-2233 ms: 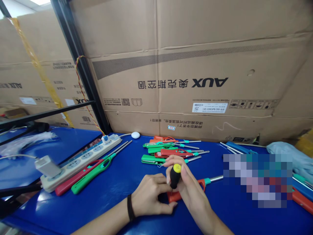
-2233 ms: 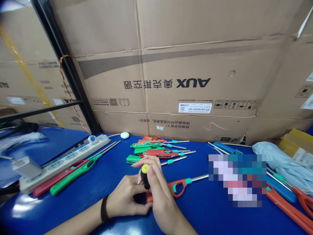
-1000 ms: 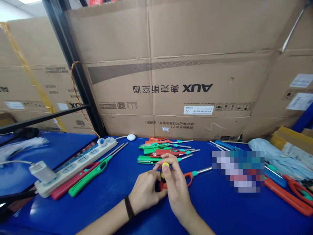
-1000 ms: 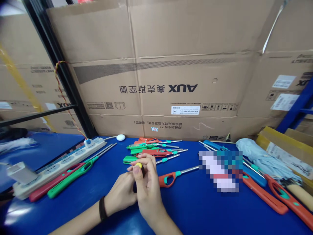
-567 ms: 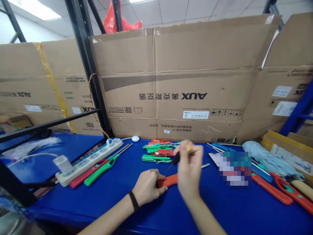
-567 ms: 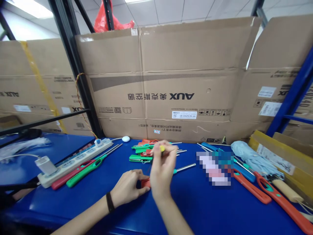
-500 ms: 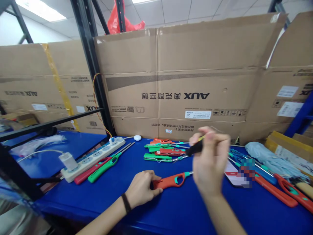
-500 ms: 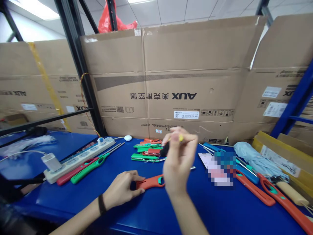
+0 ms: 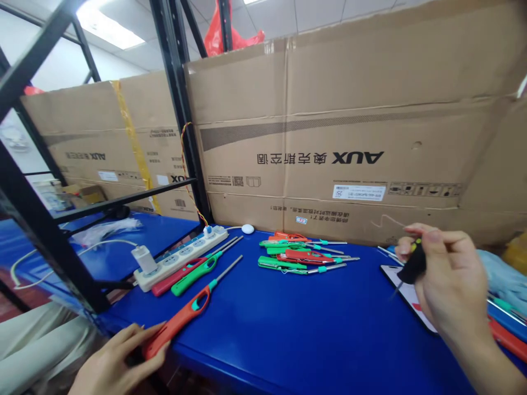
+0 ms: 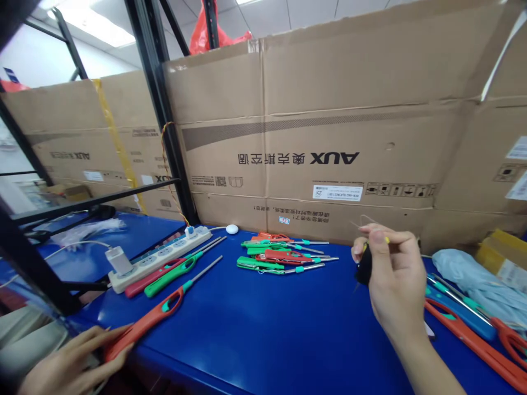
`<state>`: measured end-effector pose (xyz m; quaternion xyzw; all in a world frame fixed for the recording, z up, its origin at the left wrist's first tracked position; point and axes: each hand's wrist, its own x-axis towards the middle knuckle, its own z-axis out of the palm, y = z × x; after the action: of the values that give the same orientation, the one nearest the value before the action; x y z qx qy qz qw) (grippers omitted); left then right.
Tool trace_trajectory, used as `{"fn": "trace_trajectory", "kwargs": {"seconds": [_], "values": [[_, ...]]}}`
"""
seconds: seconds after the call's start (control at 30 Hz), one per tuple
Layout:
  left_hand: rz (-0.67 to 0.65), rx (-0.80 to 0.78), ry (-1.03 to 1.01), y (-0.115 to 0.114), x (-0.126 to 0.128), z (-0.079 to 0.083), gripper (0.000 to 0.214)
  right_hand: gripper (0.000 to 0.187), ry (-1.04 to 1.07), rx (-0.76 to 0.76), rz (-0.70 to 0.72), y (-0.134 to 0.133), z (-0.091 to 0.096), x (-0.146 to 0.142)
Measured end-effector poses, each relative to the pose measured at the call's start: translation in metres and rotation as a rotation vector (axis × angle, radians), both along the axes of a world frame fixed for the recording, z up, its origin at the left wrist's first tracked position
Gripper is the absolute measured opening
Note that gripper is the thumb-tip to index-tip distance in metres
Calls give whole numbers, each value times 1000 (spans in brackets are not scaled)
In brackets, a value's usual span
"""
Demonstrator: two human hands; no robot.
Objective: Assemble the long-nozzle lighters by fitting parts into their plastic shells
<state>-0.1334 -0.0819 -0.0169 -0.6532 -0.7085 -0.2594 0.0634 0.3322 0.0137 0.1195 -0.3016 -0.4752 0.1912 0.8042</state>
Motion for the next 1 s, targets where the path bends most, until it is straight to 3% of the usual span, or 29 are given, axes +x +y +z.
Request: {"fn": "trace_trajectory", "kwargs": {"seconds": [0.07,0.17,0.3,0.43,0.57,0.73,0.9,1.0], "values": [[18,-9,27,24,9,11,50,31,-101,-30,1,2,-4,-5],[19,136,140,67,31,25,48,24,-285,-128,5,0,-10,-7],[-212,287,188,112,83,42,38,28,-502,-204,-31,9,-32,11],[-530,151,82,146,154,49,23,34,-864,-398,-167,28,-66,33],[-616,115,59,179,203,43,37,34,-986,-439,-131,40,-94,42],[-731,103,94,196,215,32,42,26,-1092,-532,-90,42,-105,55],[-796,85,114,193,208,27,30,18,-1293,-717,119,39,-100,57],[-834,79,99,190,207,29,30,16,-1363,-750,162,40,-100,59]]}}
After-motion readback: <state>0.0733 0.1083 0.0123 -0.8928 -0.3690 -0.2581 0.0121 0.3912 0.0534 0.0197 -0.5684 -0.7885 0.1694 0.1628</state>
